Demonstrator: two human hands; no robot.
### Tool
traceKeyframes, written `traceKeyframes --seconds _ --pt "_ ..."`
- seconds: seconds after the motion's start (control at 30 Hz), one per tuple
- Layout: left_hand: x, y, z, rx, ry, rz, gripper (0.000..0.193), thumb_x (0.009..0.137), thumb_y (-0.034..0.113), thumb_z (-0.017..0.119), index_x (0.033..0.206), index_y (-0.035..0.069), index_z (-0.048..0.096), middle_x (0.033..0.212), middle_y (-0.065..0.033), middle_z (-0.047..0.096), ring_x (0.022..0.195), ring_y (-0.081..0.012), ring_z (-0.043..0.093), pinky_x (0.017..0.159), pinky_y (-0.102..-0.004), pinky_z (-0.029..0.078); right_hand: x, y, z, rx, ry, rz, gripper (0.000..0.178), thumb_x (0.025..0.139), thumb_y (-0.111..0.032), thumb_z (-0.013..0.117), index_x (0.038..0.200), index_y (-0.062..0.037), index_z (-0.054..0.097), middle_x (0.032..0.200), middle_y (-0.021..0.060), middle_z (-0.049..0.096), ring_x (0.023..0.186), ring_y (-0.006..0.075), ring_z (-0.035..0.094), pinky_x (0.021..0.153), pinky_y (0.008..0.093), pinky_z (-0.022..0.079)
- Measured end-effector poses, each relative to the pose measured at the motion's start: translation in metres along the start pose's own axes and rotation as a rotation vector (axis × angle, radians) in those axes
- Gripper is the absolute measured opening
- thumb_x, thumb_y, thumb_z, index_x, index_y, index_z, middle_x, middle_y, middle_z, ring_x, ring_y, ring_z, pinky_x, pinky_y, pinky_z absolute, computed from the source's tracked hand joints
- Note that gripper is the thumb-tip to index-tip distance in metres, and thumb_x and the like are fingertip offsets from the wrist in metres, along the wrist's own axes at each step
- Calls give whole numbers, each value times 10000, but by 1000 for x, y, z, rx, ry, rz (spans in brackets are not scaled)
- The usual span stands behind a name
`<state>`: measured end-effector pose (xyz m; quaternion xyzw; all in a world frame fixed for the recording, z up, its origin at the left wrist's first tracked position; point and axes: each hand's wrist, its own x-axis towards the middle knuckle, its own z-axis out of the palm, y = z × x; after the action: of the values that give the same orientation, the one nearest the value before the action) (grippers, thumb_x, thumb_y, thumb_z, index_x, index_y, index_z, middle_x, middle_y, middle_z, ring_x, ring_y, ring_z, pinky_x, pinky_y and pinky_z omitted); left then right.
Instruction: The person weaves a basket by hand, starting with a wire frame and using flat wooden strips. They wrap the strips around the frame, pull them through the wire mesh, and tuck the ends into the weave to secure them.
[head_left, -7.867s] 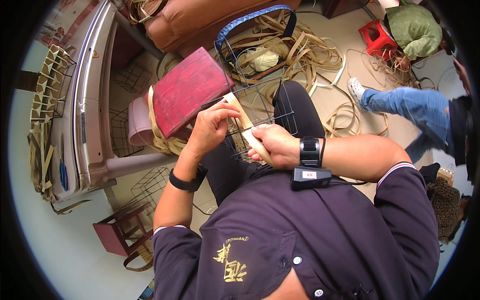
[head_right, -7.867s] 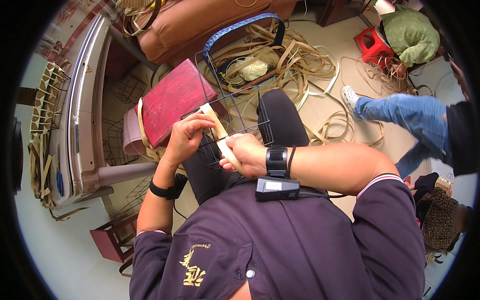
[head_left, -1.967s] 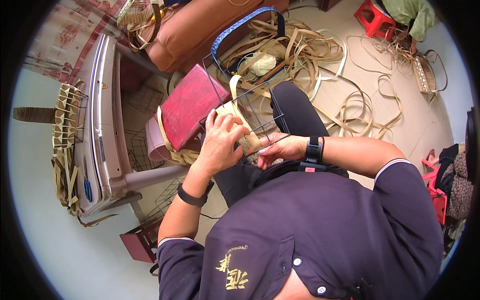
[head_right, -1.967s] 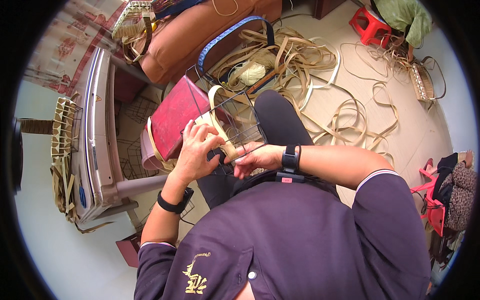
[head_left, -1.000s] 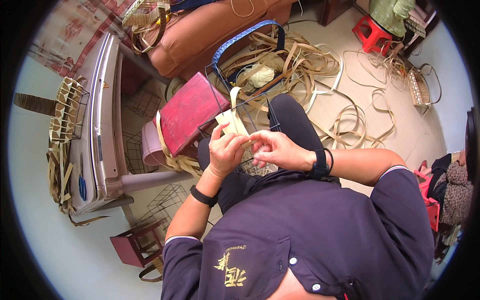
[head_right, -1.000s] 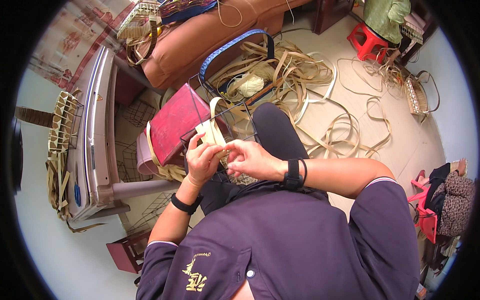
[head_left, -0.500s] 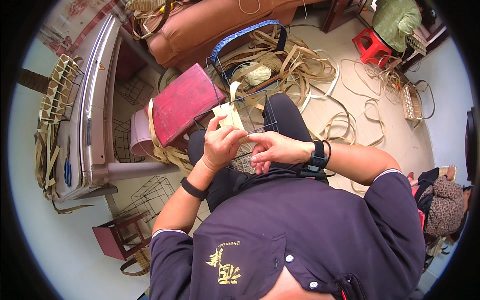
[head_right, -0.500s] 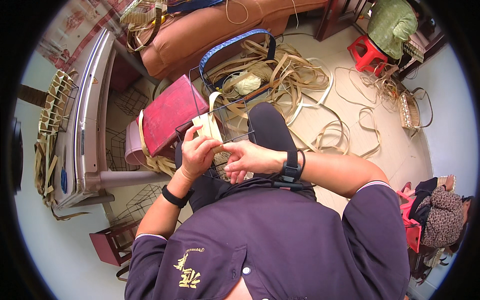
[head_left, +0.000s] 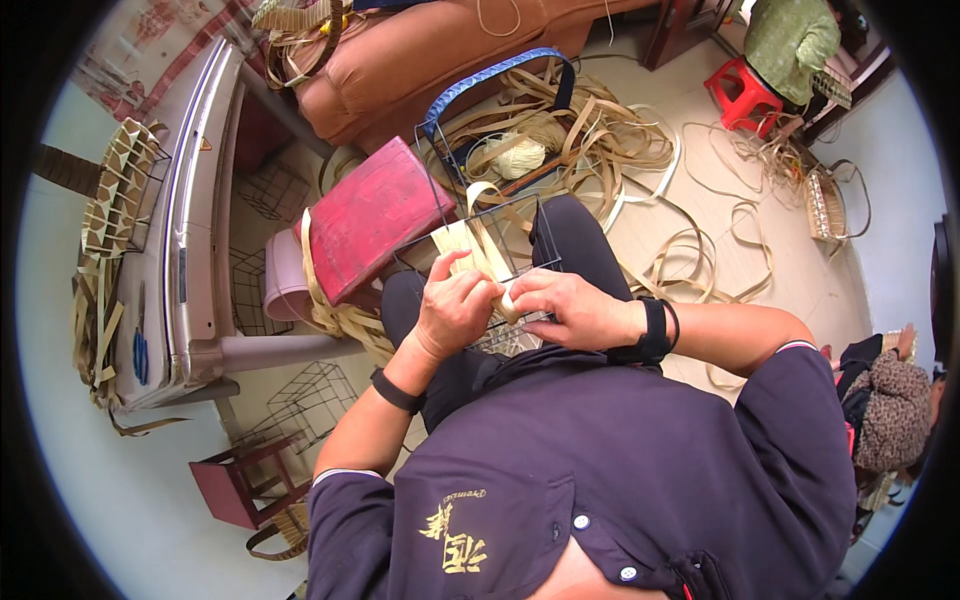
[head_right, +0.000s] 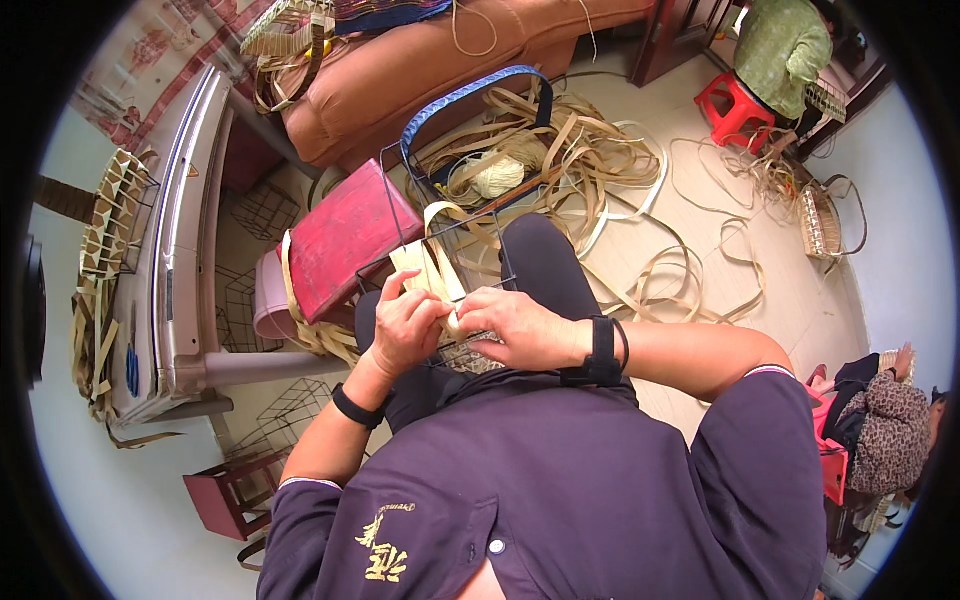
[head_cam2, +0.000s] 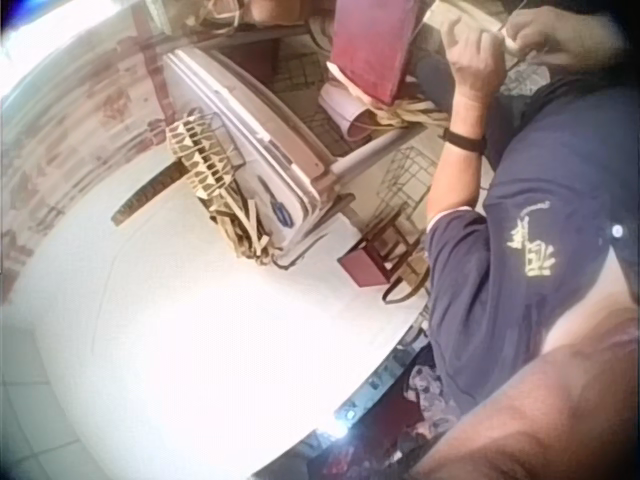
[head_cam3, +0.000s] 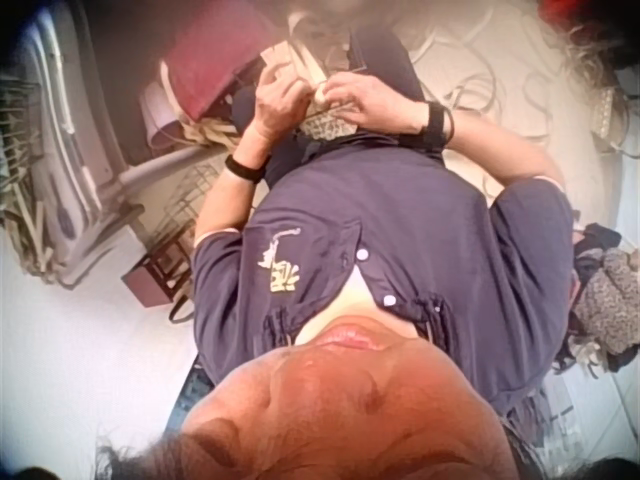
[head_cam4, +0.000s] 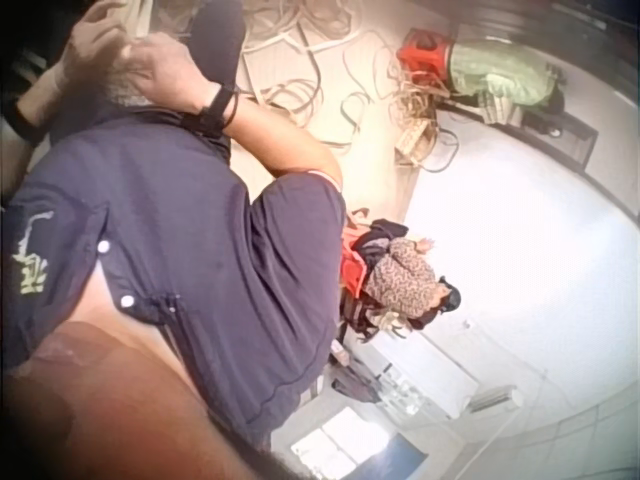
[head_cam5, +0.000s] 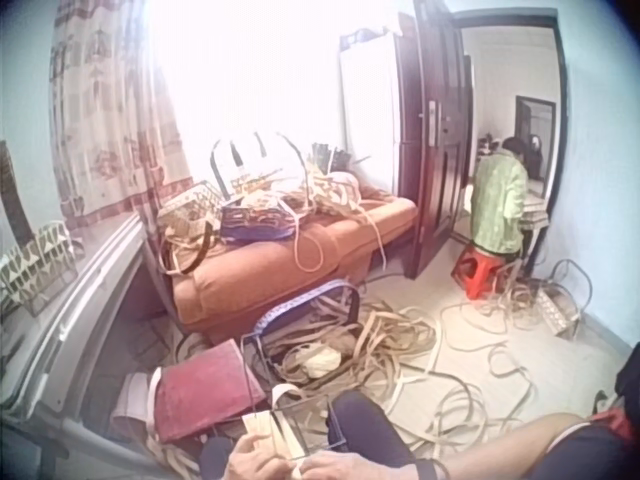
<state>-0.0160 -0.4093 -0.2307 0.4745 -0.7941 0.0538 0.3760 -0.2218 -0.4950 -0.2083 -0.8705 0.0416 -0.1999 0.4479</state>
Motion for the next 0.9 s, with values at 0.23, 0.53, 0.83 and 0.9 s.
traceKeyframes --seconds 0.23,0.53,0.83,0.9 --pt "0 -4 3 -10 12 -53 171 706 -13 618 846 83 599 689 -34 607 658 -219 635 969 -464 466 6 14 -3 1142 -256 623 263 979 -159 567 1177 -4 645 1050 -3 649 841 9 574 692 193 513" --pt "-8 -11 6 -84 9 -137 207 729 -62 580 894 51 633 620 -76 605 609 -241 644 871 -402 553 84 61 -92 -86 33 388 458 725 47 500 1155 -12 645 1036 113 700 959 177 657 812 306 533" --pt "-9 -14 5 -150 48 -167 236 679 -97 534 827 54 641 627 -43 616 564 -216 618 843 -394 565 114 203 -78 410 -473 382 627 651 -13 565 1278 -4 573 853 12 633 780 98 538 671 245 431" --pt "-9 -16 6 -179 29 -158 237 678 -92 541 832 58 643 633 -44 620 572 -219 623 841 -391 565 95 223 -106 325 -608 524 434 649 -16 596 1081 -10 637 751 -14 583 679 112 498 591 278 401"
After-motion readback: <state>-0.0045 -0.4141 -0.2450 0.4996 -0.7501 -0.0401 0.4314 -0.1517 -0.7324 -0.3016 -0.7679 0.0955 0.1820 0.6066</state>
